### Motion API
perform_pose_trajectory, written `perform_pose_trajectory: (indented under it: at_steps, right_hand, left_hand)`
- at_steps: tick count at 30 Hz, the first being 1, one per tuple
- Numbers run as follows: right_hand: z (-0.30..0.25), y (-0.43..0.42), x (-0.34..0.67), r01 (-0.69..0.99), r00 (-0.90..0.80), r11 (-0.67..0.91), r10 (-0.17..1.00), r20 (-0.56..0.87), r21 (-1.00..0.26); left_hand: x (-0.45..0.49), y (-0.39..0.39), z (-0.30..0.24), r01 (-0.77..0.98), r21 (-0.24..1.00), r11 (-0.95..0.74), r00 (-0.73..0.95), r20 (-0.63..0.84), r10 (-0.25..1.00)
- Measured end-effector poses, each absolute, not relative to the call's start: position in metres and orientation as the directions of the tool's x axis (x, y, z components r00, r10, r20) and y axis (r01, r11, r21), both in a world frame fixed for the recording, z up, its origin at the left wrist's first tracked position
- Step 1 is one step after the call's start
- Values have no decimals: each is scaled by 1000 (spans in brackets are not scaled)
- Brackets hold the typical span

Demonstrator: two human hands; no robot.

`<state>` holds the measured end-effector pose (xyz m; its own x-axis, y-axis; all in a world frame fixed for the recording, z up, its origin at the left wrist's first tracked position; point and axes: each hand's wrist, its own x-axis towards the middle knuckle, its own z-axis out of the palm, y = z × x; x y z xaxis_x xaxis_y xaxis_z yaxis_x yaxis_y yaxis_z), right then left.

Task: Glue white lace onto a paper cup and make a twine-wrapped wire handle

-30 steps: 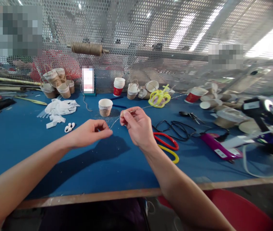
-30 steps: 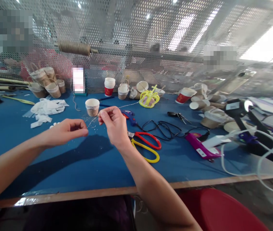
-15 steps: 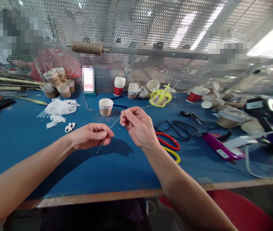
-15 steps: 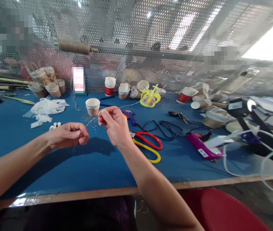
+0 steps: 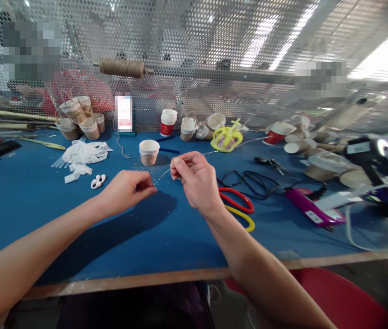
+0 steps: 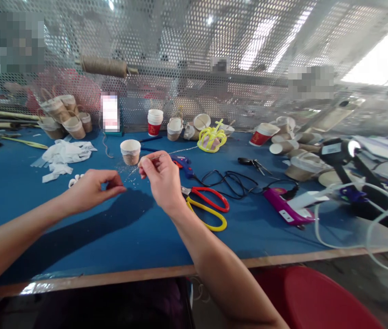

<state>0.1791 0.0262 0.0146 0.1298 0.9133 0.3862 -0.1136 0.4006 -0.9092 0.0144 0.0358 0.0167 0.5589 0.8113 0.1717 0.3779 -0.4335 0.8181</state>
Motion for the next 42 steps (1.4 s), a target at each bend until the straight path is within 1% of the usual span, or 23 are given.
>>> perform_pose_trajectory:
  at_steps: [2,3,4,6,8,9,11,13,16,20,21,23,24,26,27,28,30,32,33,35,37,40,42]
  right_hand:
    - [12,27,178,7,158,429,891,425,-903]
    - [11,28,178,33,159,429,889,428,-903]
    - [10,29,177,27,155,425,892,424,-905]
    - [9,30,177,-55,143,408,907,397,-911]
    - [9,31,177,-168,123,369,928,352,-914]
    - [10,32,177,-216,111,347,938,330,-913]
    - [11,31,178,-279,87,311,950,299,-908]
    - [13,30,177,-312,74,299,954,291,-902]
    - [15,29,177,-340,62,293,955,289,-894]
    - [14,29,178,-334,63,294,955,290,-896]
    - [14,30,178,-312,76,306,952,298,-899]
    - [11,31,179,-225,109,345,938,328,-911]
    - [10,32,179,-164,123,366,929,349,-916]
    - [6,33,179,-53,145,398,910,388,-916]
    - [5,34,179,-21,150,407,904,400,-913]
    - [4,35,179,-19,154,412,902,404,-911]
    - [5,37,179,-98,159,409,906,391,-907]
    - [8,38,180,-228,152,390,919,363,-892]
    - [9,38,181,-289,144,375,927,347,-881]
    - [11,38,181,-369,121,344,939,322,-864]
    - [12,37,181,-402,100,322,946,309,-857]
    - [13,36,180,-419,76,304,951,300,-856]
    - [13,35,180,-419,64,297,952,299,-858]
  left_hand:
    - [15,34,20,602,581,-547,453,315,834]
    - [15,34,21,645,536,-545,434,330,838]
    - [14,34,21,639,565,-523,440,289,850]
    - [10,38,18,491,778,-392,537,83,839]
    - [4,44,13,236,968,-86,712,-112,693]
    - [2,46,10,119,989,83,788,-145,598]
    - [-2,50,2,-53,949,310,856,-116,503]
    - [-2,50,-5,-138,901,411,881,-78,467]
    - [2,47,-10,-171,881,440,893,-50,447]
    - [8,42,-4,-153,936,318,836,-49,546]
    - [9,41,-1,-99,968,230,805,-58,591]
    - [12,38,6,120,992,-46,704,-52,709]
    - [13,37,9,265,943,-203,632,-11,775]
    - [15,35,13,515,747,-422,501,137,854]
    - [15,35,15,584,667,-463,461,198,865]
    - [15,35,15,605,642,-470,445,217,869]
    - [12,38,15,509,768,-389,490,113,864]
    - [7,43,12,266,954,-138,607,-54,793]
    - [5,45,10,123,992,25,674,-103,731]
    - [2,47,4,-94,957,273,766,-105,634]
    - [2,46,-2,-205,892,403,811,-76,580]
    - [8,41,-7,-251,834,491,851,-51,523]
    - [11,37,-6,-272,837,476,855,-17,518]
